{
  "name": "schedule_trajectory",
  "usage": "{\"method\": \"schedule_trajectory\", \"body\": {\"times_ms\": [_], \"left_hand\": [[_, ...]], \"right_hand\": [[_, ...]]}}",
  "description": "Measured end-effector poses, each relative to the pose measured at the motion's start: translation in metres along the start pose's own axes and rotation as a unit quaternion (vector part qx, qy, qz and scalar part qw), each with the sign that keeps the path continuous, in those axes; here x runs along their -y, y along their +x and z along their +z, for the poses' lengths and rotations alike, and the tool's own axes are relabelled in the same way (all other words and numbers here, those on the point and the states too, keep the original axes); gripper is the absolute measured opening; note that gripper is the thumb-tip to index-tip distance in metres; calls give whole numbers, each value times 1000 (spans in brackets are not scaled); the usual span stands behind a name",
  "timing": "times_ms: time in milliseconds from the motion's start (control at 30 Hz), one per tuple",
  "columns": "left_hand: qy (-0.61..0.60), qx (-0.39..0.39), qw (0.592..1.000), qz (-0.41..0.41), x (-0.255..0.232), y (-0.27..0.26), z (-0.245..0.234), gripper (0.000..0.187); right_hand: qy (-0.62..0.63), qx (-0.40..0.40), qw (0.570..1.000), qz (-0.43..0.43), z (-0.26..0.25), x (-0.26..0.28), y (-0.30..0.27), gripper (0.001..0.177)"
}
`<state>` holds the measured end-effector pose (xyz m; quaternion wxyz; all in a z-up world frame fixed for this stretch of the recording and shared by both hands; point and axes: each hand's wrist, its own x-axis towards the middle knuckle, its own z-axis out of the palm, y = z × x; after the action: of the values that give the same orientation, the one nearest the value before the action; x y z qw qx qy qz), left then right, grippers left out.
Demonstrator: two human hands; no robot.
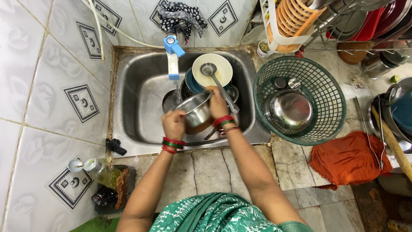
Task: The person stacks used steel pots, cups, and a rolling pin on the counter, then washes dishes one at a time at the kitchen sink, rinsing steel bowls, plates, a blue pot lid, and a large steel plate under the tap and placing cleaned items into a green drying basket beside the sink.
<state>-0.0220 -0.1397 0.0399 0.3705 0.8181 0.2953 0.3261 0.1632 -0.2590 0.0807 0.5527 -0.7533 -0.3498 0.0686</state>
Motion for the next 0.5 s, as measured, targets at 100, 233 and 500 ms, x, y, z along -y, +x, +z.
{"method": "schedule_trajectory", "body": {"times_ms": [100, 233, 500], "left_hand": [[-298, -29, 954, -15, 19, 18, -15, 79], [-699, 47, 707, -92, 29, 25, 1, 65], [-698, 38, 624, -349, 39, 7, 58, 58]], "right_hand": [[282, 92, 943, 149, -28, -24, 1, 41], [501, 68, 816, 281, -13, -29, -46, 38], [564, -14, 795, 223, 8, -58, -66, 38]]}}
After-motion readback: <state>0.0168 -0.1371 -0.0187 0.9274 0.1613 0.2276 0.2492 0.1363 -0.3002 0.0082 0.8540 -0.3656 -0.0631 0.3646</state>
